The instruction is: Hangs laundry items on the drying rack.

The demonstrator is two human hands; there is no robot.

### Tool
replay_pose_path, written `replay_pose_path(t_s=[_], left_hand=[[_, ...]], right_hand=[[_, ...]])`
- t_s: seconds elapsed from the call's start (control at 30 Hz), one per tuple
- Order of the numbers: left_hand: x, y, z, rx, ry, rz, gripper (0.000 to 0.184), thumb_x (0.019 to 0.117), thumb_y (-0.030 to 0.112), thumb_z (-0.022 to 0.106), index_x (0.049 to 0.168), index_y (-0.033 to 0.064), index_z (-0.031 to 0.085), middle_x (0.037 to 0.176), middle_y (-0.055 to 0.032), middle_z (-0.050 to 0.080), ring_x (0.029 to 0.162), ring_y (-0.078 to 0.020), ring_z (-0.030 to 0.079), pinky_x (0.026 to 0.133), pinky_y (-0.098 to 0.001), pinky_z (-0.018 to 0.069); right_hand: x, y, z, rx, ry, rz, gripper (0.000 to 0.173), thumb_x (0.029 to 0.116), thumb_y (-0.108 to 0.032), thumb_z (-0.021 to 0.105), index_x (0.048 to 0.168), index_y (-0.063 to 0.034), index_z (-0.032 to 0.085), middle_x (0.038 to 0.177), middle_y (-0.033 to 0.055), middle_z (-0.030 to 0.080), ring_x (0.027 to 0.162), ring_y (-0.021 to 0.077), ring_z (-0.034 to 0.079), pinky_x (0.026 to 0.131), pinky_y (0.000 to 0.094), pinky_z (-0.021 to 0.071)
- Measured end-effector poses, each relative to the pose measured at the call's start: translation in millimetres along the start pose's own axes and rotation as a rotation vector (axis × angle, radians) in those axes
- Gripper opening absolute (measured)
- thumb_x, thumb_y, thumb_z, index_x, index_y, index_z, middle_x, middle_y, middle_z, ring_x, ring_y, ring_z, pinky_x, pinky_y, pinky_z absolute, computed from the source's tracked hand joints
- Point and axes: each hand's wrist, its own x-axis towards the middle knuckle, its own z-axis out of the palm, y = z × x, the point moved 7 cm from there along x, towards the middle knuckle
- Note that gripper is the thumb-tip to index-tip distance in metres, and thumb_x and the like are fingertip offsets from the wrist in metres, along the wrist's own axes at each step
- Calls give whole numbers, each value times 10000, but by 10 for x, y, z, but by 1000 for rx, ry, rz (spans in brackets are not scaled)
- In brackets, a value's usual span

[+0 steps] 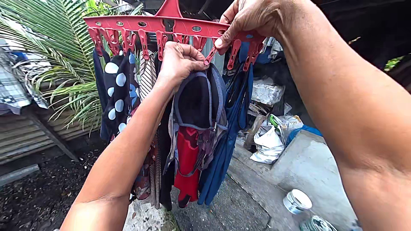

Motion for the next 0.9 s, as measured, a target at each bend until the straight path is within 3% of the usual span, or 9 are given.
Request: replay_pose_path(t_s=[0.07, 0.2, 0.3, 0.4, 0.5, 0.63, 0.73, 0.83, 0.9], left_hand=[[1, 32, -43, -4, -65, -67, 134, 809, -66, 781, 869, 34, 716, 744, 49, 718, 660, 23, 648, 647, -156, 533], [-24, 63, -103, 10, -163, -40, 119, 833, -49, 765, 872, 56, 723, 721, 67, 720, 623, 40, 632, 595, -135, 508], [-3, -18, -122, -72, -215, -151, 115, 880, -37, 727, 855, 76, 721, 727, 65, 713, 614, 28, 610, 579, -142, 487], [10, -141, -124, -237, -258, -314, 147, 943, -36, 648, 860, 73, 702, 781, 30, 716, 676, -15, 651, 648, -169, 543], [13, -137, -115, -284, -263, -369, 164, 964, -36, 612, 867, 71, 689, 780, 25, 719, 697, -20, 677, 682, -176, 569], [49, -23, -90, 46, -159, -201, 95, 888, -2, 727, 815, 52, 701, 708, 30, 684, 608, 0, 604, 584, -171, 494], [22, 43, -39, 305, -118, -9, 103, 853, 90, 771, 799, 58, 689, 648, 37, 633, 570, -1, 558, 592, -216, 471], [-14, 109, -14, 272, -135, -24, 83, 848, 66, 775, 823, 50, 698, 677, 35, 661, 594, 7, 595, 614, -198, 506], [-50, 196, -12, 182, -200, -17, 75, 860, 7, 756, 855, 35, 687, 695, 36, 680, 613, 16, 628, 627, -168, 539]], right_hand=[[18, 6, 5, 4, -3, -7, 63, 887, -73, 743, 863, -94, 688, 777, -1, 743, 672, 38, 702, 601, 162, 542], [36, -28, 41, 34, -28, -32, 84, 902, -37, 717, 855, -75, 658, 774, 1, 733, 688, 59, 722, 661, 179, 587], [54, -29, 39, 16, -34, -31, 85, 896, -49, 729, 845, -75, 666, 775, 13, 737, 690, 70, 722, 649, 185, 581], [48, -30, 30, 7, -31, -31, 77, 876, -37, 742, 851, -65, 675, 760, 20, 737, 678, 63, 716, 635, 173, 567], [63, -33, 8, -4, -37, -44, 86, 905, -55, 719, 847, -70, 658, 767, 14, 736, 684, 60, 719, 639, 173, 572], [10, -27, -8, -9, -13, -11, 41, 918, -62, 708, 899, -62, 672, 768, 17, 738, 679, 54, 715, 628, 161, 559], [30, -22, 12, -53, -3, -25, 37, 913, -107, 724, 915, -92, 691, 796, -9, 746, 691, 25, 698, 610, 150, 525], [72, -94, 43, -157, 19, -70, 144, 910, -188, 748, 1023, -109, 706, 870, -17, 727, 744, 16, 676, 689, 181, 531], [-30, -210, 16, -240, 98, -130, 326, 920, -246, 752, 1202, -95, 687, 1032, 31, 688, 880, 61, 621, 816, 270, 505]])
